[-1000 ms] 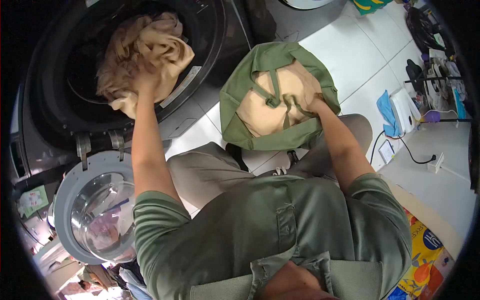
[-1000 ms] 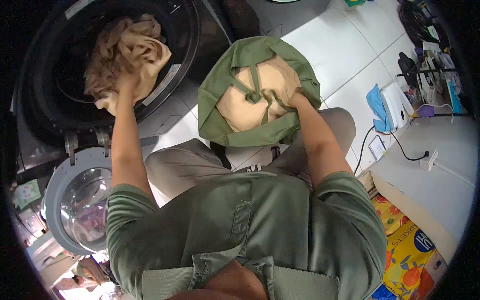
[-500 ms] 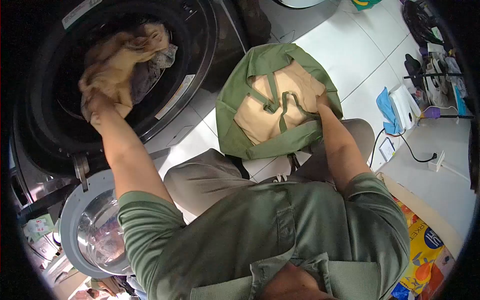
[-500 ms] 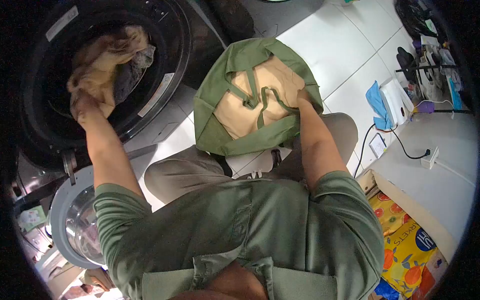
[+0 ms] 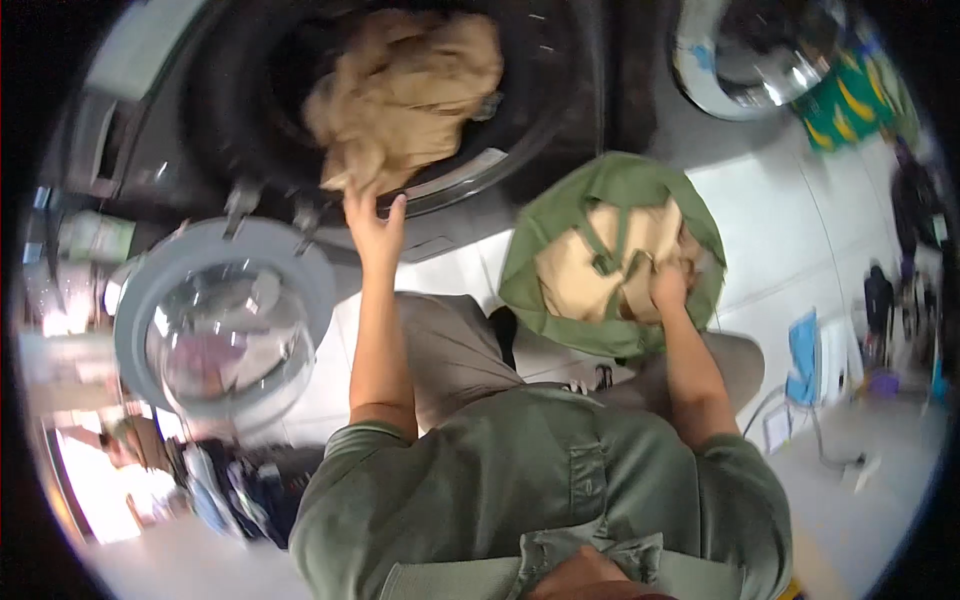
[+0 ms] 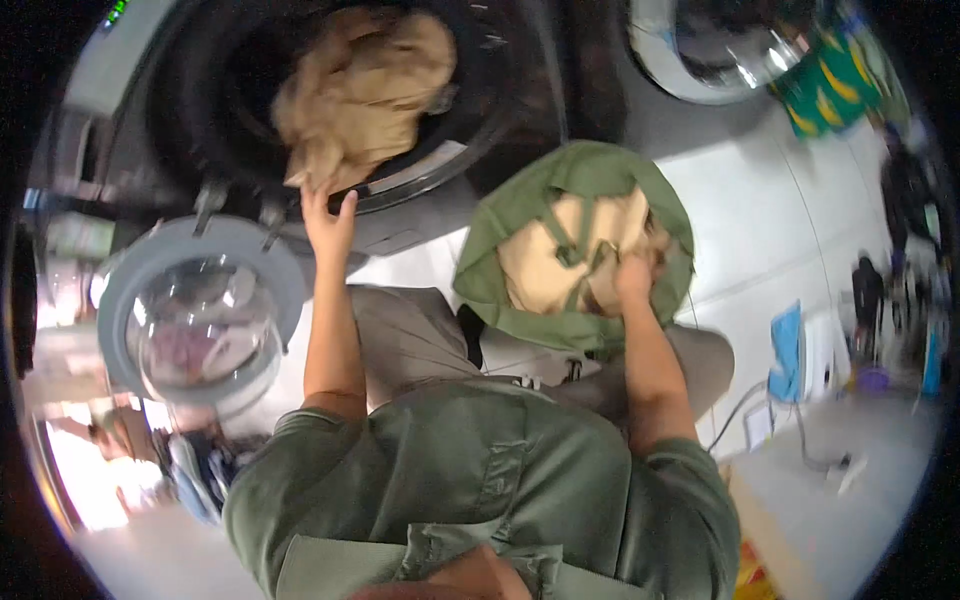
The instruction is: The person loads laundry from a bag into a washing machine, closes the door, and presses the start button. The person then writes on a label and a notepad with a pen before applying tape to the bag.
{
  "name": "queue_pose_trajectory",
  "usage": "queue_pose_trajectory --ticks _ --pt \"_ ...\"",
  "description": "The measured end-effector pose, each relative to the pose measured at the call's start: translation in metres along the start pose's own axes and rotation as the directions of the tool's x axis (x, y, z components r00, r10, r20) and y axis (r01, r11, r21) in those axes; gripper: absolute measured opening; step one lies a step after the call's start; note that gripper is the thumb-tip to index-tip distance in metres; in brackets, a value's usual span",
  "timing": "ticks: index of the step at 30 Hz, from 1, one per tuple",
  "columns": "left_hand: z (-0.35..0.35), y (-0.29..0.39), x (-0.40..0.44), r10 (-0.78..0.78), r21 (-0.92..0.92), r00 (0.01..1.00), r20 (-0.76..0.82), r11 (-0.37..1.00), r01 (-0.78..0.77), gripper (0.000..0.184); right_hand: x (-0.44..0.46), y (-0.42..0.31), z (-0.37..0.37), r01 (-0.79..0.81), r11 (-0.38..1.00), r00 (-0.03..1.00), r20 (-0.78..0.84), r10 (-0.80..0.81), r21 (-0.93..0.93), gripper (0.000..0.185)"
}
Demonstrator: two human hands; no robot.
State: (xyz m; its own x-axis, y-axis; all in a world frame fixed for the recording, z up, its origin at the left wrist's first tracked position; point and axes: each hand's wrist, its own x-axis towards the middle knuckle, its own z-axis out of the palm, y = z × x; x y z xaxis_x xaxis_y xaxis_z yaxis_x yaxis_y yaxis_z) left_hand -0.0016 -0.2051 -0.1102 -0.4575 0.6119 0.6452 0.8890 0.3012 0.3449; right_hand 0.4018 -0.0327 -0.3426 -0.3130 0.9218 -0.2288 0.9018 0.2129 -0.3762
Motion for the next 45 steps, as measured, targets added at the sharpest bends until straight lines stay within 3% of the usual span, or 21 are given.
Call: queue_pose_trajectory --ticks 2,4,6,7,8,9,10,14,16,18,20,24,25,28,30,33,34,35,38,42,45 --pt "-0.028 -0.026 -0.025 -0.205 -0.112 0.972 -0.112 0.975 0.193 0.028 -0.016 -0.016 -0.019 0.149 0.953 0.939 -0.264 -0.22 -0.263 0.022" --pt "-0.069 -0.039 -0.052 -0.332 -0.038 0.932 -0.148 0.943 0.33 0.026 -0.019 -0.02 -0.021 0.265 0.948 0.86 -0.402 -0.314 -0.175 0.02" --pt "-0.096 -0.074 -0.096 -0.36 0.119 0.896 -0.261 0.909 0.4 0.022 -0.005 -0.001 0.003 0.208 0.978 0.932 -0.298 -0.207 -0.028 0.019" --pt "-0.106 -0.094 -0.125 -0.46 0.116 0.848 -0.262 0.858 0.501 0.02 -0.008 -0.006 -0.008 0.038 0.999 0.993 -0.111 -0.034 0.031 0.022" --pt "-0.117 -0.094 -0.146 -0.64 -0.011 0.748 -0.174 0.761 0.649 0.018 -0.015 -0.019 -0.023 -0.022 0.995 0.994 -0.104 0.032 0.093 0.023" --pt "-0.12 -0.094 -0.171 -0.698 0.182 0.7 -0.153 0.676 0.714 0.019 -0.005 -0.005 -0.016 0.031 0.996 0.997 -0.077 -0.025 0.084 0.025" --pt "-0.125 -0.093 -0.197 -0.791 0.158 0.61 -0.037 0.599 0.785 0.019 -0.025 -0.028 -0.042 -0.02 0.969 0.987 -0.152 0.058 0.245 0.026" --pt "-0.132 -0.085 -0.296 -0.867 0.034 0.492 0.081 0.496 0.868 0.02 0.007 0.01 -0.011 -0.014 0.987 0.995 -0.1 0.03 0.157 0.026" --pt "-0.135 -0.09 -0.349 -0.893 0.322 0.428 0.142 0.45 0.833 0.025 0.017 0.02 0.0 -0.021 0.99 0.996 -0.083 0.032 0.138 0.027" --pt "-0.135 -0.123 -0.416 -0.844 0.693 0.222 0.489 0.53 0.488 0.032 0.027 0.03 0.009 -0.025 0.993 0.997 -0.065 0.033 0.117 0.027" --pt "-0.16 -0.11 -0.453 -0.803 0.693 -0.19 0.564 0.337 0.637 0.039 0.038 0.039 0.018 -0.032 0.995 0.998 -0.051 0.037 0.099 0.027" --pt "-0.194 -0.079 -0.501 -0.639 0.596 -0.212 0.739 0.475 0.647 0.049 0.082 0.075 0.057 -0.02 0.999 0.999 -0.042 0.022 0.041 0.027" --pt "-0.188 -0.081 -0.509 -0.7 0.575 -0.226 0.678 0.313 0.755 0.052 0.094 0.085 0.065 0.032 0.999 0.999 -0.018 -0.032 -0.007 0.028" --pt "-0.188 -0.084 -0.503 -0.661 0.375 -0.031 0.75 0.386 0.843 0.054 0.092 0.085 0.06 0.196 0.969 0.98 0.075 -0.187 -0.153 0.029" --pt "-0.147 -0.104 -0.487 -0.746 0.488 -0.446 0.494 -0.187 0.853 0.055 0.065 0.056 0.029 0.207 0.958 0.974 0.136 -0.182 -0.199 0.029" --pt "-0.123 -0.115 -0.455 -0.826 0.426 -0.289 0.484 -0.066 0.902 0.05 0.054 0.042 0.017 0.225 0.94 0.968 0.165 -0.187 -0.257 0.029" --pt "-0.119 -0.116 -0.438 -0.86 0.433 -0.152 0.488 0.087 0.897 0.048 0.054 0.041 0.017 0.229 0.935 0.968 0.167 -0.188 -0.27 0.029" --pt "-0.119 -0.117 -0.425 -0.869 0.44 -0.014 0.494 0.236 0.866 0.048 0.055 0.037 0.022 0.161 0.969 0.981 0.143 -0.135 -0.186 0.03" --pt "-0.118 -0.11 -0.397 -0.872 0.387 0.097 0.481 0.31 0.868 0.044 0.054 0.038 0.03 -0.068 0.995 0.994 0.093 0.062 0.071 0.036" --pt "-0.107 -0.13 -0.408 -0.802 0.533 0.067 0.594 0.454 0.714 0.043 -0.001 0.001 -0.018 -0.146 0.968 0.989 -0.007 0.15 0.206 0.04" --pt "-0.125 -0.097 -0.402 -0.822 0.505 -0.059 0.566 0.29 0.813 0.047 0.009 0.007 -0.015 -0.134 0.969 0.99 -0.015 0.14 0.209 0.041"
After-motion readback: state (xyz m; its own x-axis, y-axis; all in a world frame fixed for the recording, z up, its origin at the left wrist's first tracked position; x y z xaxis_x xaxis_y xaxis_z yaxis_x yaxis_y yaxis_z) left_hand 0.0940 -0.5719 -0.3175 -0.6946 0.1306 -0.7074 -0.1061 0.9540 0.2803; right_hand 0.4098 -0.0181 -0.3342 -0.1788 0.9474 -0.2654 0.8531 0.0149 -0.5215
